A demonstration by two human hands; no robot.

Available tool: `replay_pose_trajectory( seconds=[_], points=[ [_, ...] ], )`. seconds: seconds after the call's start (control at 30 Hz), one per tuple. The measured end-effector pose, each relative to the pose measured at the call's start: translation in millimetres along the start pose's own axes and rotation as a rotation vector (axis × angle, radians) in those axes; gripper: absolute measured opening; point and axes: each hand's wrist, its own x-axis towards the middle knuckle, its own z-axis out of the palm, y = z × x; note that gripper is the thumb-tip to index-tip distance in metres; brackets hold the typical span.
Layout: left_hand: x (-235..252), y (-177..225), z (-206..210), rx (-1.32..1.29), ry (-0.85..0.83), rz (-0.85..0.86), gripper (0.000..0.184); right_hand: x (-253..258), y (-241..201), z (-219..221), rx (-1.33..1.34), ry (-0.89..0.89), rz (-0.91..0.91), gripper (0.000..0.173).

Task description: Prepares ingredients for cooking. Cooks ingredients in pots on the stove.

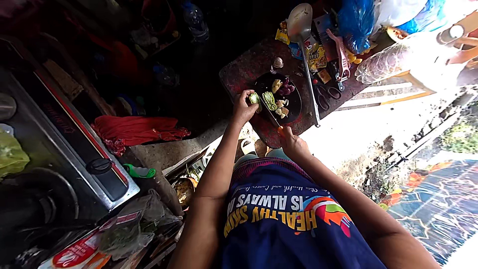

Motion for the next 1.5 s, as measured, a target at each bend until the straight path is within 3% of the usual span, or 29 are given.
replay_pose_trajectory(
  seconds=[0.13, 0.23, 0.33, 0.43, 0.57, 0.7, 0.83, 1.1, 1.5],
  points=[
    [-5.5, -0.4, -1.3, -0.011, 0.002, -0.047, 0.050, 1.9, 4.3, 11.8, 0.210, 0.275, -0.185, 0.036],
    [-13.9, -6.4, -1.7, -0.267, -0.007, -0.104, 0.053, 15.7, -7.5, 4.2, 0.456, 0.418, -0.296, 0.040],
    [-27.8, 0.7, -0.4, -0.559, 0.001, -0.210, 0.056, 37.4, -24.0, -2.4, 0.655, 0.404, -0.348, 0.040],
    [-45.1, 6.2, 4.0, -0.598, 0.009, -0.201, 0.055, 51.6, -36.9, -0.8, 0.787, 0.324, -0.390, 0.046],
    [-56.5, -3.7, 0.0, -0.260, 0.036, -0.083, 0.057, 46.6, -52.2, -3.5, 0.594, 0.354, -0.356, 0.046],
    [-67.9, 7.1, -9.7, 0.096, 0.073, 0.058, 0.048, 30.6, -65.9, -3.7, 0.406, 0.425, -0.399, 0.035],
    [-72.0, 4.6, -9.8, 0.057, 0.087, 0.078, 0.036, 30.4, -77.7, -8.8, 0.387, 0.406, -0.400, 0.036],
    [-82.1, -8.9, -18.7, -0.046, 0.099, -0.123, 0.025, 29.0, -88.5, 22.1, 0.256, 0.389, -0.517, 0.032],
    [-83.5, -31.2, -12.6, -0.001, 0.226, -0.065, 0.026, 26.8, -110.1, 28.1, 0.250, 0.354, -0.478, 0.035]
  ],
)
